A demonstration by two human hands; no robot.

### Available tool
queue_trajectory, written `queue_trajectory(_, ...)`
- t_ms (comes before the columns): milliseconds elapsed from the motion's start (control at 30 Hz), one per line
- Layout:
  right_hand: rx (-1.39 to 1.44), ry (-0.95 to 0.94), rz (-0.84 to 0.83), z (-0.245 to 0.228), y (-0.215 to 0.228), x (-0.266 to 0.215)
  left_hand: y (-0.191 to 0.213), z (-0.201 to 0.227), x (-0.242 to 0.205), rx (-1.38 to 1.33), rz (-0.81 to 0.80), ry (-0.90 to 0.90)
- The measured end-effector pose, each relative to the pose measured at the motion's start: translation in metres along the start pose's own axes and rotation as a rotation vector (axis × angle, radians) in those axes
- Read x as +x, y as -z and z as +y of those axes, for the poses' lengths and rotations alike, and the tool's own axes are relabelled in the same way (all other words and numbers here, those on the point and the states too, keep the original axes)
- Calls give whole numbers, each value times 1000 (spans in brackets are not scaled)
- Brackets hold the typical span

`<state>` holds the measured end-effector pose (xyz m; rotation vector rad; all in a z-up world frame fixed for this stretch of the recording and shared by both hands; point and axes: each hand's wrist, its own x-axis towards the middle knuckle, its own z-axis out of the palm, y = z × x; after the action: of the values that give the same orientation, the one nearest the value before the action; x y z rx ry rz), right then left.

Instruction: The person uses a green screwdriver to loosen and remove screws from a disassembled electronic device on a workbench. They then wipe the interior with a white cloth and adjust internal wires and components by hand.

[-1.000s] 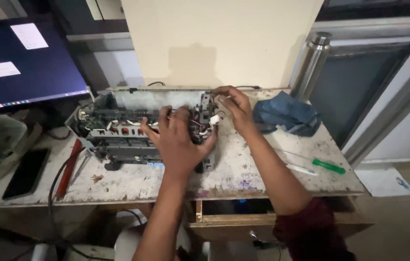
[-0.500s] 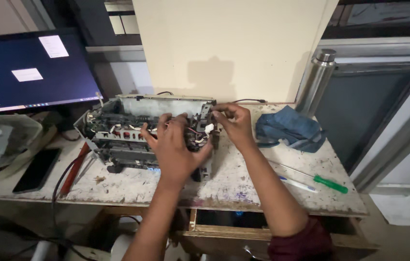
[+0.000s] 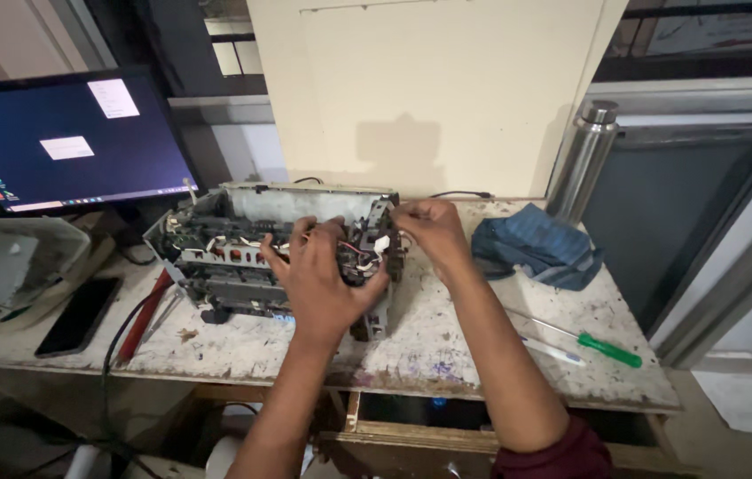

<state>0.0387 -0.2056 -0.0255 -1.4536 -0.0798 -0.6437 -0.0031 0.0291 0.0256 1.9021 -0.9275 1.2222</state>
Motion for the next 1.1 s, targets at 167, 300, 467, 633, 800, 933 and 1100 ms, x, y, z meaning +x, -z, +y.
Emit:
queue_trajectory(167, -262, 410, -71, -14, 0, -16, -1, -1, -2, 15, -1, -10)
queue_trajectory(300, -316, 318, -58, -20, 14, -18, -2, -3, -3, -4, -20, 10)
queue_trajectory(467, -169, 358, -190, -36, 29, -25, -2, -3, -4, 9, -20, -6)
queue_trajectory(633, -119, 11, -241, -54, 24, -32, -2, -2, -3, 21, -38, 16)
queue_trajectory(800, 17, -39, -374, -31, 26, -20, -2, -2, -2, 18, -25, 11)
queue_trajectory(933, -102, -47, -293, -42, 49, -19, 0, -1, -3, -6, -36, 18)
queue_trajectory(1100, -136, 75, -208, -56, 56, -23, 0, 0, -1, 12, -38, 13)
